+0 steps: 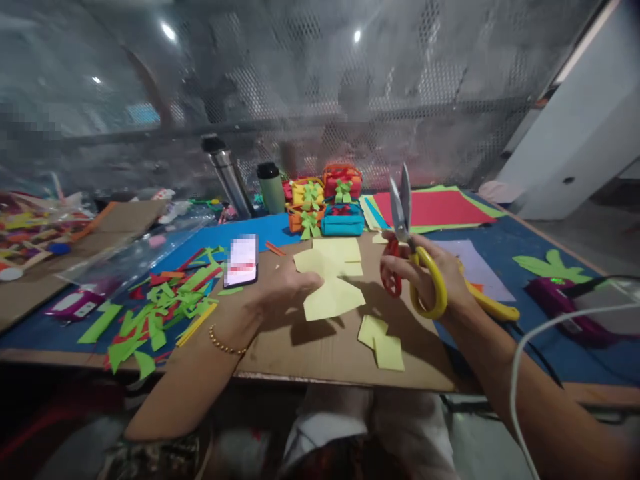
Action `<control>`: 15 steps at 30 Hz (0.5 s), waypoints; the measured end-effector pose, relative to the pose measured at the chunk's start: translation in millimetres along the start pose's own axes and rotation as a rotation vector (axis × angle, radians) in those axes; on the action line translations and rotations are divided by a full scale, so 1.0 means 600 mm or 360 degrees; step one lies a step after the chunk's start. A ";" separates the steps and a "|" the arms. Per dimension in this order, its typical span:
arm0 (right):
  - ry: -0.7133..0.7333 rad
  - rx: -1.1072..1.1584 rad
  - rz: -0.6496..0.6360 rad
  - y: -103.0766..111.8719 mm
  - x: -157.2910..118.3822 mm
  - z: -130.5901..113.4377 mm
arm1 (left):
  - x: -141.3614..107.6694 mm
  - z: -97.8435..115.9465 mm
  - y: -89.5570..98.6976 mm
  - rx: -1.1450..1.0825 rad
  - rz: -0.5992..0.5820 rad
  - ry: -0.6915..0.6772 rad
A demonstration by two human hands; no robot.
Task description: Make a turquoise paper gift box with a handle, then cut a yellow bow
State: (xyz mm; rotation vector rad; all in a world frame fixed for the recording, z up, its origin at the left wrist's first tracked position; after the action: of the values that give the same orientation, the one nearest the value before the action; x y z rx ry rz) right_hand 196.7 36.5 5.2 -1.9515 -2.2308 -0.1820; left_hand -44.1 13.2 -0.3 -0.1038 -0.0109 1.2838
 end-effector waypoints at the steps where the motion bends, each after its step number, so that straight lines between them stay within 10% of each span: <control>1: 0.0002 0.0044 -0.0018 -0.004 0.001 0.002 | -0.001 -0.001 0.000 -0.0010 -0.0040 0.0069; 7: -0.0046 0.0111 -0.0188 -0.044 -0.006 0.008 | 0.002 -0.001 -0.006 0.0120 -0.0395 0.0256; 15: 0.0116 0.0066 -0.0087 -0.050 -0.011 0.010 | 0.011 -0.004 -0.005 0.0022 -0.0334 0.0254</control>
State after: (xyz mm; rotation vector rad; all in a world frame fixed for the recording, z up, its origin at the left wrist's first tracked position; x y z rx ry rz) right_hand 167.3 27.1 -1.6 -1.8339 -2.2245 -0.2088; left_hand -38.9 18.4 -2.8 -0.1883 0.1212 1.0628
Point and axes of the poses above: each hand's wrist, its own x-axis towards the middle knuckle, its own y-axis out of the back of the hand, z = x × y, the point moved 1 cm from there along x, towards the middle knuckle, and after that the axes turned 3 degrees about x, right-handed, at the moved point
